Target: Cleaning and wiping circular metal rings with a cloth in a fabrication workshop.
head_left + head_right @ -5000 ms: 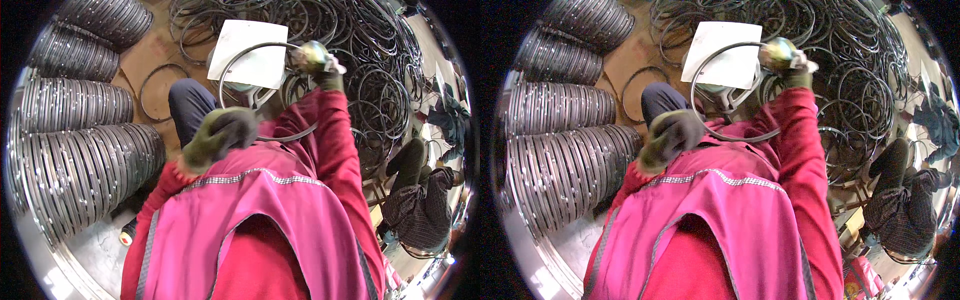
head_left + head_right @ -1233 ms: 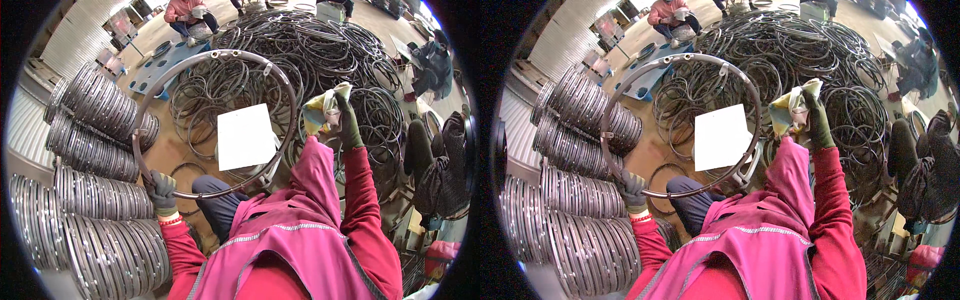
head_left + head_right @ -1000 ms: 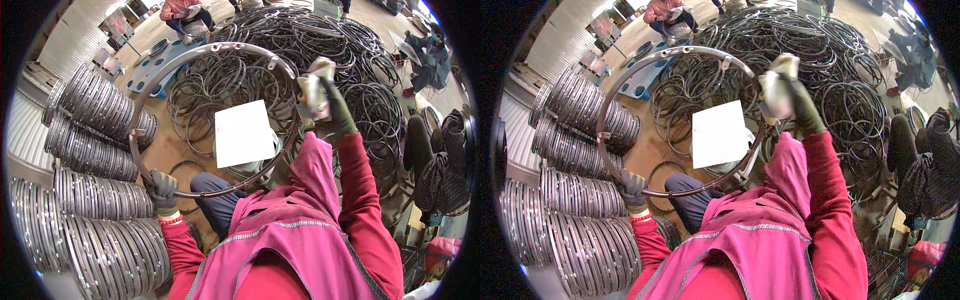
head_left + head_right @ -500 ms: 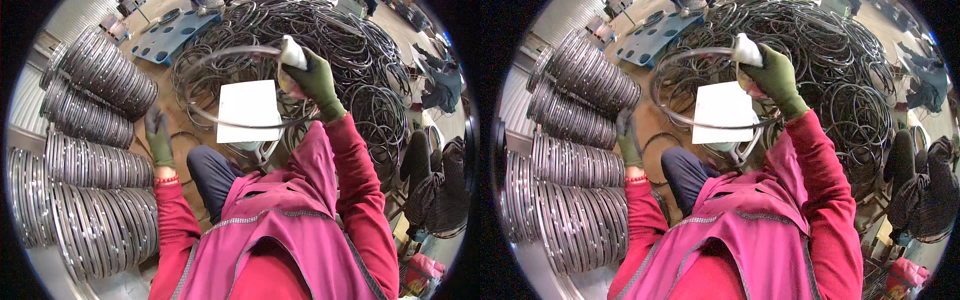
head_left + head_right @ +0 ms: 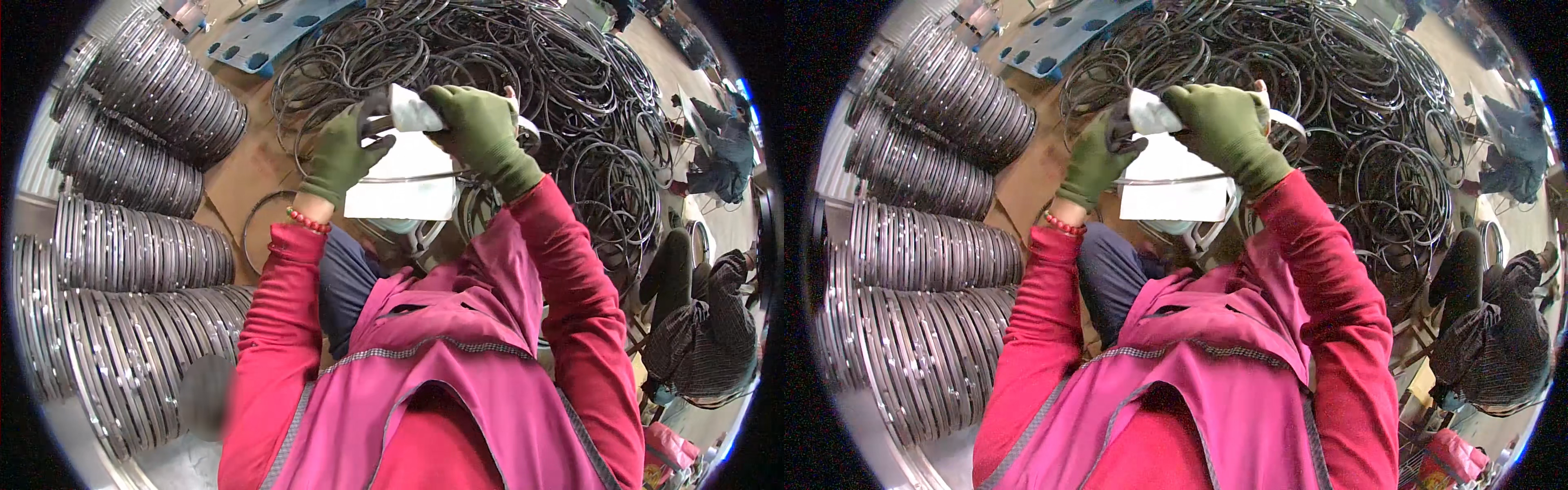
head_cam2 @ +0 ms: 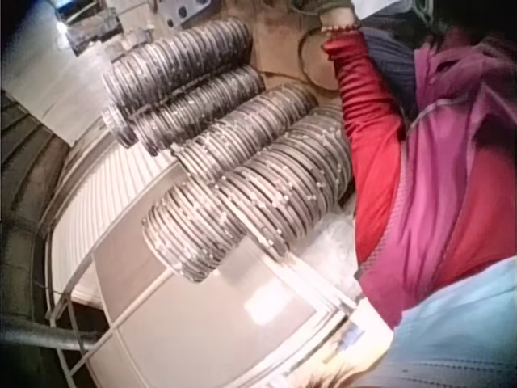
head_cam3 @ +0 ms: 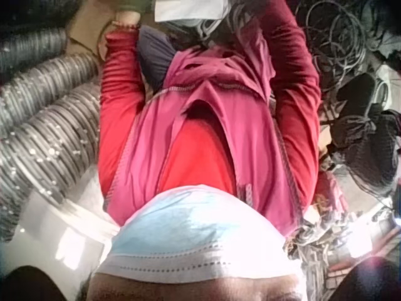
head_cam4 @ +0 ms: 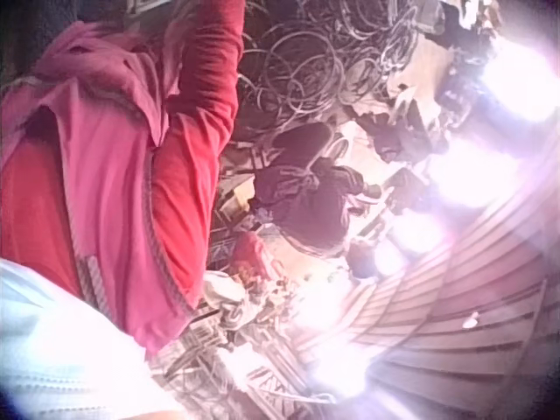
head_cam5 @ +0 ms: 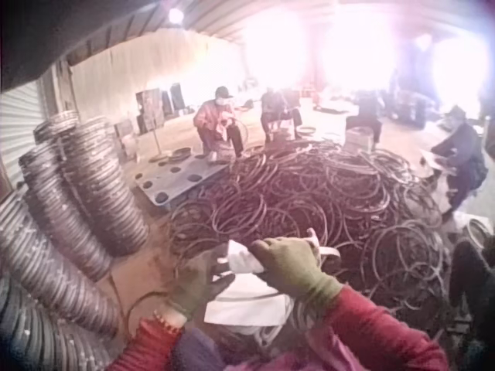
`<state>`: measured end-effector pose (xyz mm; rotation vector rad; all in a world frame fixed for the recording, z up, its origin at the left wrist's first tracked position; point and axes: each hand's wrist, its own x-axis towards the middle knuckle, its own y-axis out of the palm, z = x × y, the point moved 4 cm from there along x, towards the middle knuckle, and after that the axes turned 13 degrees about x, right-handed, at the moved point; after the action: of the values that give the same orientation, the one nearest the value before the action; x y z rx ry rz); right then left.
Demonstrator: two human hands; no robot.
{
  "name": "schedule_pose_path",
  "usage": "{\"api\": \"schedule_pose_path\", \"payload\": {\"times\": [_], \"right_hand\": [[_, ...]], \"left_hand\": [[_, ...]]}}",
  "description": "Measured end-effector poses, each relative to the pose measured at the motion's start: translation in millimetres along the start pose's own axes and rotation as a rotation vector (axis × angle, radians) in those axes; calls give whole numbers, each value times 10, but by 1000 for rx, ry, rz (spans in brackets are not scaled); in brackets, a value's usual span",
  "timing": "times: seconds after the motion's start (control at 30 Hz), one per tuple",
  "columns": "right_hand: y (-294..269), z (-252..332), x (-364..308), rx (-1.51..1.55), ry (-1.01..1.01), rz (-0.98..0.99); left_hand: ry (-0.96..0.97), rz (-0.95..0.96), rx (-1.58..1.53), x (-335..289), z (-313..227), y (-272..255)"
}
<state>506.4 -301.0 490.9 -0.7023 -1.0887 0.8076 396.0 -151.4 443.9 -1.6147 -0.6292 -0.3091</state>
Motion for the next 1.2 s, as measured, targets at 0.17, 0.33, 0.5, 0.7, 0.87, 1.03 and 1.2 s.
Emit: {"api": "schedule_pose_path", "payload": {"times": [0.17,0.33,0.5,0.7,0.87,1.03,1.2], "right_hand": [[63,-92,134,20,2,-7],[22,-801,-152,518,169,-97],[11,-1055,-159,663,133,-127],[87,-76,242,32,7,175],[98,-1155,-418,851,234,-85],[29,-980,-419,494,253,-112],[-20,-344,-52,23,59,-4]], "left_hand": [[-128,48,-175,2,102,48],[-213,29,-267,-129,339,56],[-192,36,-135,26,303,202],[-112,157,2,163,-121,126],[-219,111,-261,-95,509,205],[-306,126,-161,-105,391,124],[-74,-20,-46,-33,95,93]]}}
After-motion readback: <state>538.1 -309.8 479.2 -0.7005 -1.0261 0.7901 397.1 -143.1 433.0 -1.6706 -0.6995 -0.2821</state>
